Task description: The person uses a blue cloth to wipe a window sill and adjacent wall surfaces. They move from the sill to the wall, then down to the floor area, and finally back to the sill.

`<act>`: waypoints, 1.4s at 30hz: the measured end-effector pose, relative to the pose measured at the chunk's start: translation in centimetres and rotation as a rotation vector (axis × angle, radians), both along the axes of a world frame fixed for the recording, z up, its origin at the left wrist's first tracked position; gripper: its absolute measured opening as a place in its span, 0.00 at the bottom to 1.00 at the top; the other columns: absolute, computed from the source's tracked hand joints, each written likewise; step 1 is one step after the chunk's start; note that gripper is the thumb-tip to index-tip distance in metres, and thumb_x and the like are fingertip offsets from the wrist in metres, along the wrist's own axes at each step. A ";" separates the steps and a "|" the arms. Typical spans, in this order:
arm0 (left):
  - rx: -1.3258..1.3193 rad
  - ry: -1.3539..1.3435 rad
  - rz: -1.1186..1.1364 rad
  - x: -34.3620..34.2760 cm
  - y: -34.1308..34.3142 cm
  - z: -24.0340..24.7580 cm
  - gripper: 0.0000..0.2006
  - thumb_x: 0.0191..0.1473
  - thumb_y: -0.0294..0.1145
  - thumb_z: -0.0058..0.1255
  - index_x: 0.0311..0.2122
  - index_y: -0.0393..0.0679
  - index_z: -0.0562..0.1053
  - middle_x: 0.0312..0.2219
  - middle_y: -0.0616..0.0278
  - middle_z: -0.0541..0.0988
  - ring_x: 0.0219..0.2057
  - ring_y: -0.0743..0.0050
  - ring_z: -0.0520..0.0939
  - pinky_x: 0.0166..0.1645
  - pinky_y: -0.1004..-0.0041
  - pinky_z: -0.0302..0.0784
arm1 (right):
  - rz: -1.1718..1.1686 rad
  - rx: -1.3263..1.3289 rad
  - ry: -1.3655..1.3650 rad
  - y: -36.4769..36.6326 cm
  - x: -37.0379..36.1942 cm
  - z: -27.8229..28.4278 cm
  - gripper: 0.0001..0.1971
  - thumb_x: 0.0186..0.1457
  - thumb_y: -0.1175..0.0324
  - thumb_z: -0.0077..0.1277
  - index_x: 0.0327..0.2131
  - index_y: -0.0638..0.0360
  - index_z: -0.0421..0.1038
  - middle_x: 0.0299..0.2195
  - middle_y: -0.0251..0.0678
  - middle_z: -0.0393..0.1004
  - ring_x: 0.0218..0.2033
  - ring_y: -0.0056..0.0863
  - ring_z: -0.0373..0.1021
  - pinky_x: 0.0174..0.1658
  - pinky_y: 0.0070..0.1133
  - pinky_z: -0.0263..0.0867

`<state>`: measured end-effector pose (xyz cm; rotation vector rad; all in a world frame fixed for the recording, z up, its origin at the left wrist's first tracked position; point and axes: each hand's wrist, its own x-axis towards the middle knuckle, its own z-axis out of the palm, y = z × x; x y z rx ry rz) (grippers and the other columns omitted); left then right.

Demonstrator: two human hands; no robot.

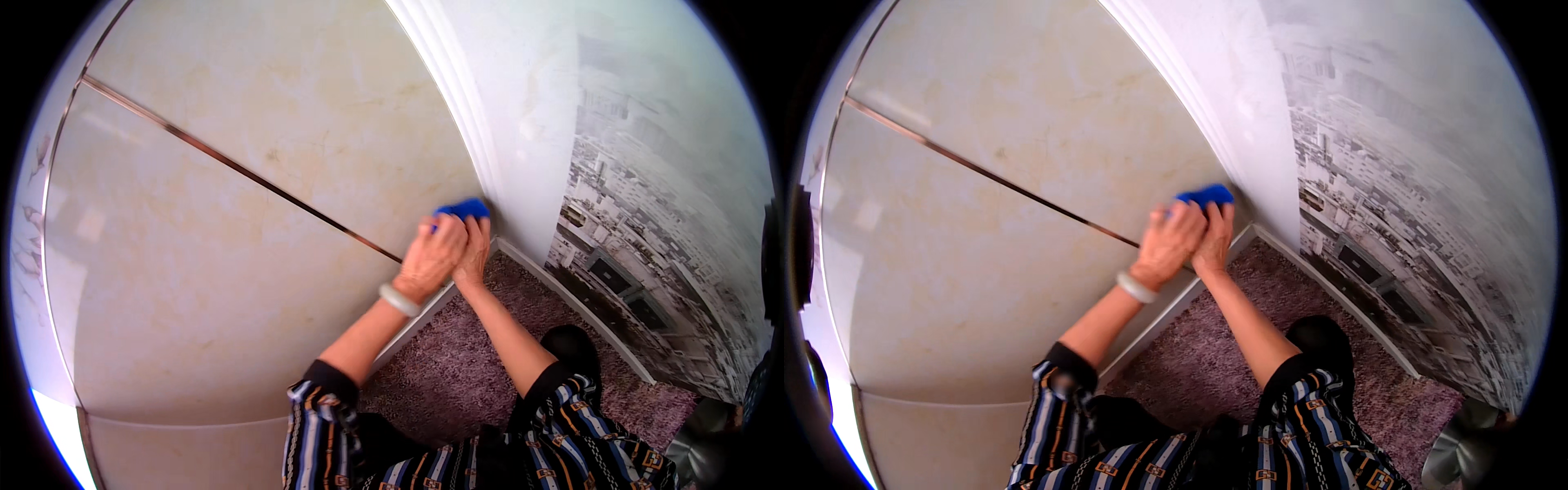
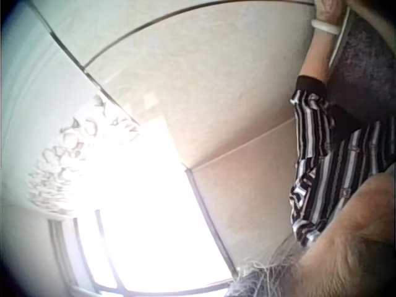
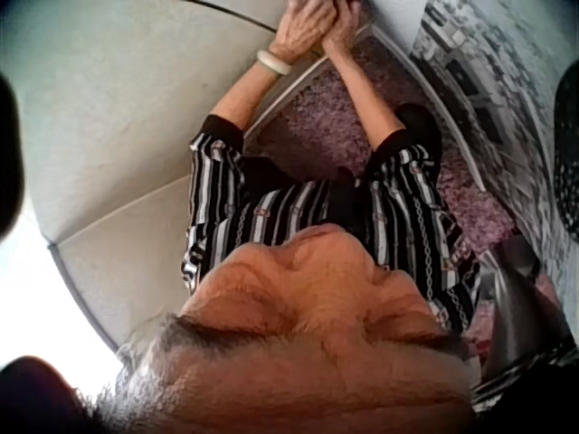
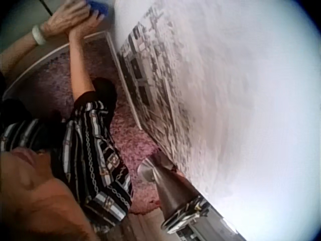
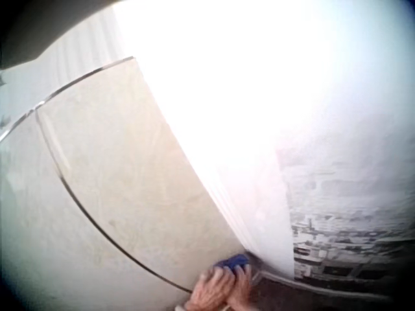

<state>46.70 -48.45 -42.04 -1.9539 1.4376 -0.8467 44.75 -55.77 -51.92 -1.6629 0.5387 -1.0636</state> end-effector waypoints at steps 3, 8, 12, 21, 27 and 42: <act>-0.361 -0.065 0.018 -2.0 0.6 9.0 0.14 0.48 0.33 0.50 0.42 0.51 0.75 0.41 0.67 0.73 0.39 0.72 0.71 0.46 0.62 0.61 | 0.165 0.067 -0.283 -0.6 -0.4 8.8 0.11 0.52 0.72 0.54 0.40 0.60 0.70 0.36 0.45 0.65 0.37 0.42 0.67 0.40 0.36 0.64; -0.276 -0.118 0.038 -1.9 2.2 6.5 0.20 0.47 0.32 0.49 0.48 0.47 0.75 0.40 0.66 0.72 0.35 0.75 0.70 0.38 0.68 0.62 | -0.086 -0.315 -0.237 0.5 0.4 6.7 0.24 0.52 0.76 0.52 0.54 0.58 0.65 0.51 0.51 0.64 0.47 0.49 0.63 0.52 0.35 0.62; -0.143 0.093 -0.002 -1.5 3.7 -1.8 0.14 0.48 0.33 0.47 0.40 0.42 0.74 0.36 0.64 0.70 0.37 0.73 0.69 0.39 0.69 0.60 | 0.033 -0.292 0.123 3.6 -0.1 -2.7 0.27 0.55 0.67 0.52 0.58 0.59 0.58 0.58 0.55 0.55 0.55 0.55 0.54 0.58 0.44 0.53; -0.526 -0.046 -0.031 -2.1 6.3 11.7 0.19 0.44 0.30 0.55 0.45 0.44 0.77 0.43 0.61 0.75 0.33 0.65 0.74 0.37 0.67 0.68 | 0.259 -0.345 -0.317 3.0 -0.8 10.6 0.34 0.60 0.56 0.47 0.63 0.68 0.53 0.67 0.63 0.37 0.66 0.67 0.38 0.66 0.50 0.39; -0.675 -0.161 0.054 -2.6 7.7 13.1 0.19 0.47 0.26 0.54 0.48 0.44 0.77 0.48 0.60 0.75 0.36 0.65 0.75 0.42 0.69 0.69 | 0.193 -0.559 -0.379 4.1 0.2 16.4 0.26 0.64 0.58 0.41 0.62 0.59 0.60 0.67 0.60 0.39 0.66 0.71 0.35 0.64 0.55 0.37; -0.725 -0.705 0.095 -2.0 10.2 21.3 0.18 0.51 0.28 0.51 0.49 0.48 0.77 0.57 0.78 0.70 0.58 0.71 0.70 0.59 0.45 0.52 | 0.175 -0.695 -0.627 5.1 1.9 27.1 0.24 0.58 0.64 0.47 0.58 0.53 0.65 0.64 0.48 0.55 0.66 0.56 0.47 0.65 0.50 0.39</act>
